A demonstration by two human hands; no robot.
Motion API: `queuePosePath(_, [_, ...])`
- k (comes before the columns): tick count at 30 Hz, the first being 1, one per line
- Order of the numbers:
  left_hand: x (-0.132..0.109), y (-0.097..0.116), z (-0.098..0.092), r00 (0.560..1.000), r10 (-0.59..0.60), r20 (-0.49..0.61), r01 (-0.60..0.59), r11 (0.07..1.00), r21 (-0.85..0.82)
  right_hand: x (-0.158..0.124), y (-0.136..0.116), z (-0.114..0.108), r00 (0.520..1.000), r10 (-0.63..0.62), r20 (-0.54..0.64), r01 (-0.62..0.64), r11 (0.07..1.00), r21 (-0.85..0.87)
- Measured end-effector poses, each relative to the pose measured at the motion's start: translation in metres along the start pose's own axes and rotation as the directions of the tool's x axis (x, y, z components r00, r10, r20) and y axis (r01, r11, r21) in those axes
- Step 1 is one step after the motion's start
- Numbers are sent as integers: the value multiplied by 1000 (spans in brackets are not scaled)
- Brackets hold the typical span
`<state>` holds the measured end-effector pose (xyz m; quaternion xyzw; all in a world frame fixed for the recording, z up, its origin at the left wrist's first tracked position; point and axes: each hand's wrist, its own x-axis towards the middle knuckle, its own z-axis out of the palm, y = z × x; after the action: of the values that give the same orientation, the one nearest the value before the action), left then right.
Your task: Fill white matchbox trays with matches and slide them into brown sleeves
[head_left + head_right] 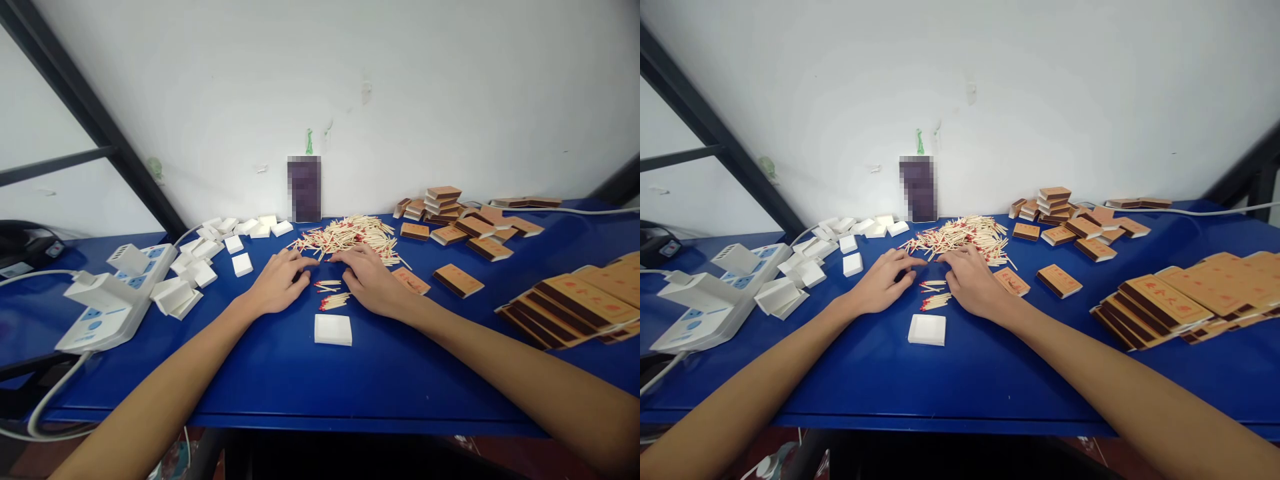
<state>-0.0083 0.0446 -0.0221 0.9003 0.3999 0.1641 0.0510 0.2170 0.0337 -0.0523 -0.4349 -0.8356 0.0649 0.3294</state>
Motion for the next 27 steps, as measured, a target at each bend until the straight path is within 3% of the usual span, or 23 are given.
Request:
queuePosePath(5, [1, 0, 2, 996, -73, 58, 68, 994, 80, -2, -2, -3, 999, 20, 33, -21, 999, 32])
queuePosePath(11, [2, 2, 4, 990, -99, 99, 88, 989, 115, 0, -2, -2, 999, 47, -11, -47, 999, 4])
queuePosePath(17, [0, 5, -1, 999, -46, 25, 41, 985, 167, 1, 0, -1, 998, 20, -55, -22, 999, -31])
queuePosePath(23, [0, 5, -3, 995, 37, 89, -48, 991, 129, 2, 0, 0, 997, 39, -74, -42, 998, -37])
queuePosePath(27, [0, 4, -3, 997, 58, 58, -66, 988, 138, 3, 0, -1, 996, 64, -55, -66, 998, -20])
